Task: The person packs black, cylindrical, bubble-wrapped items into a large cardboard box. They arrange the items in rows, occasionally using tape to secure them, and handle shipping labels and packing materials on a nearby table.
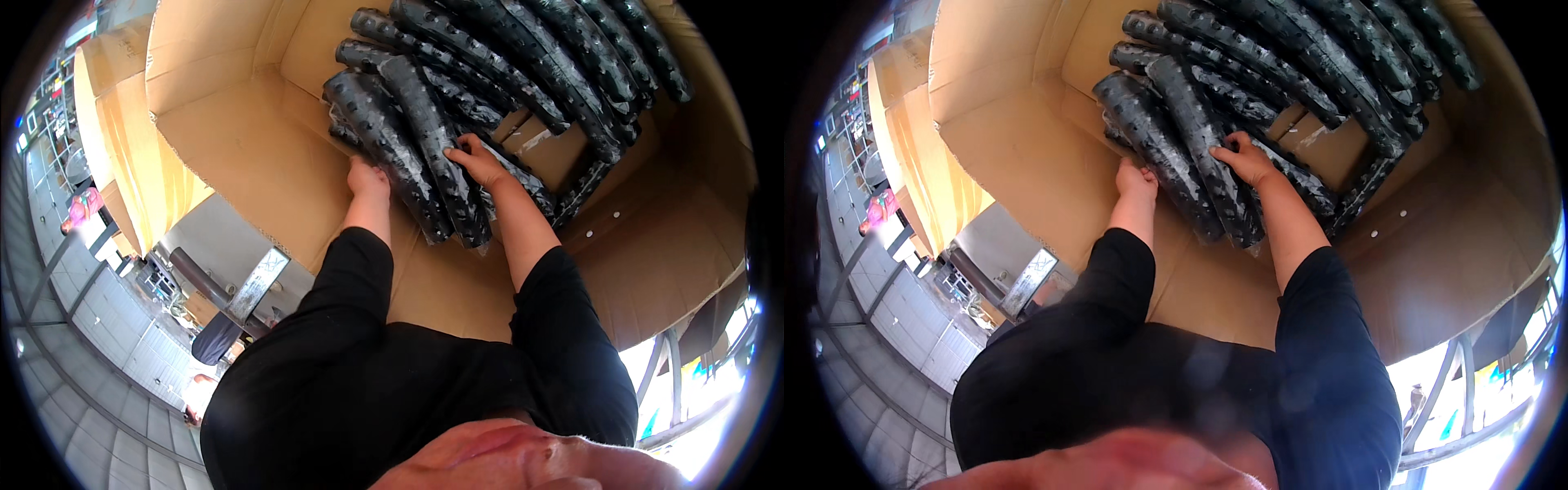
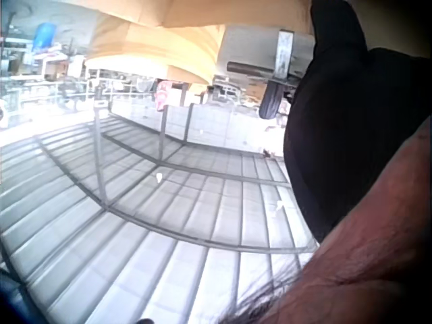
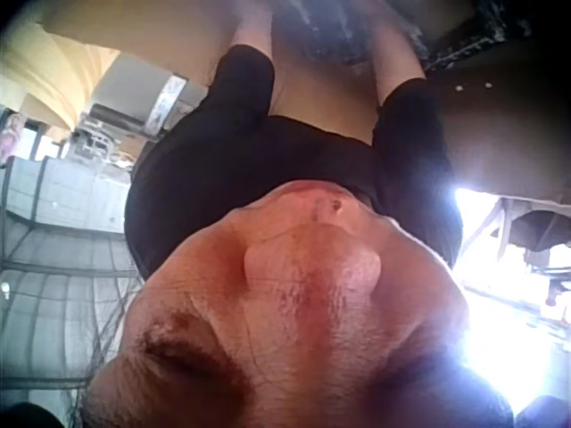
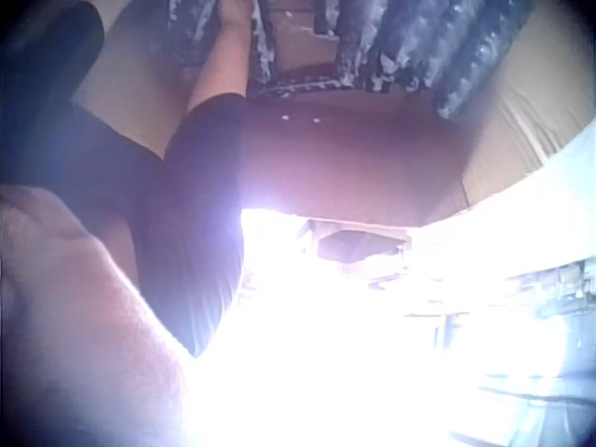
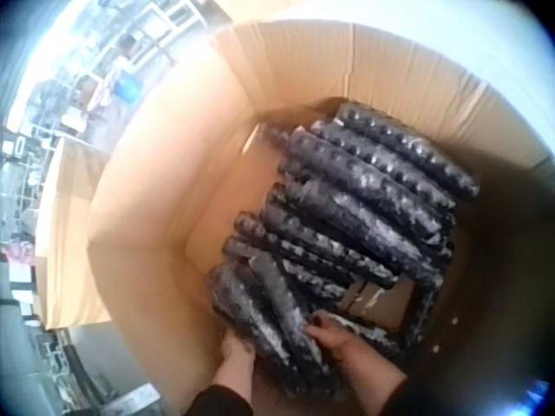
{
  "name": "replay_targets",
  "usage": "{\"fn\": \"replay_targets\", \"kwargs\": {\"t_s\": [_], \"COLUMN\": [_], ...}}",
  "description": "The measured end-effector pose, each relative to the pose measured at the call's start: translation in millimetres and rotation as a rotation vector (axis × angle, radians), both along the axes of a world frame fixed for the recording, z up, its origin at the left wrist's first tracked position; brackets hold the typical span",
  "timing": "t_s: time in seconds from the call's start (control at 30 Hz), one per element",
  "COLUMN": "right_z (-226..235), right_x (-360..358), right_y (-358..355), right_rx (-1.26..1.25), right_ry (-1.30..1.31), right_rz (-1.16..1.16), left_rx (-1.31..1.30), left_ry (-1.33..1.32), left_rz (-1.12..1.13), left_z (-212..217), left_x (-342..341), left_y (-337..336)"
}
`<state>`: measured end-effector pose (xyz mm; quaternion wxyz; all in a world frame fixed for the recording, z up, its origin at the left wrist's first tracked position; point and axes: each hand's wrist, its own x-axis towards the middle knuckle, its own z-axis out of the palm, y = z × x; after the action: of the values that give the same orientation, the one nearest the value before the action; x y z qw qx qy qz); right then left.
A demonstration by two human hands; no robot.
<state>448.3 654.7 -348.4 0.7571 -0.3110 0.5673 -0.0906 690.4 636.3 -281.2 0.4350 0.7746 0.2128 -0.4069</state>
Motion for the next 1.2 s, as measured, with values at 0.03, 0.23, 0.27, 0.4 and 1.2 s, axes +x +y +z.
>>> {"fn": "replay_targets", "kwargs": {"t_s": [0.03,0.23,0.27,0.4,1.2], "right_z": [-1,-34,-29,-2,564], "right_x": [3,7,8,16,-8], "right_y": [1,10,12,31,227], "right_rx": [0.024,0.324,0.339,0.337,-0.867], "right_ry": [0.035,-0.021,-0.043,-0.213,-0.19], "right_rz": [-0.053,-0.207,-0.211,-0.343,-1.341], "left_rx": [0.032,0.114,0.073,-0.096,-1.234], "left_ry": [0.187,0.032,0.072,0.225,0.668], "left_rz": [-0.098,-0.628,-0.59,-0.442,-2.257], "left_z": [-22,-88,-85,-78,447], "left_x": [25,8,6,5,-176], "left_y": [0,18,23,33,-19]}}
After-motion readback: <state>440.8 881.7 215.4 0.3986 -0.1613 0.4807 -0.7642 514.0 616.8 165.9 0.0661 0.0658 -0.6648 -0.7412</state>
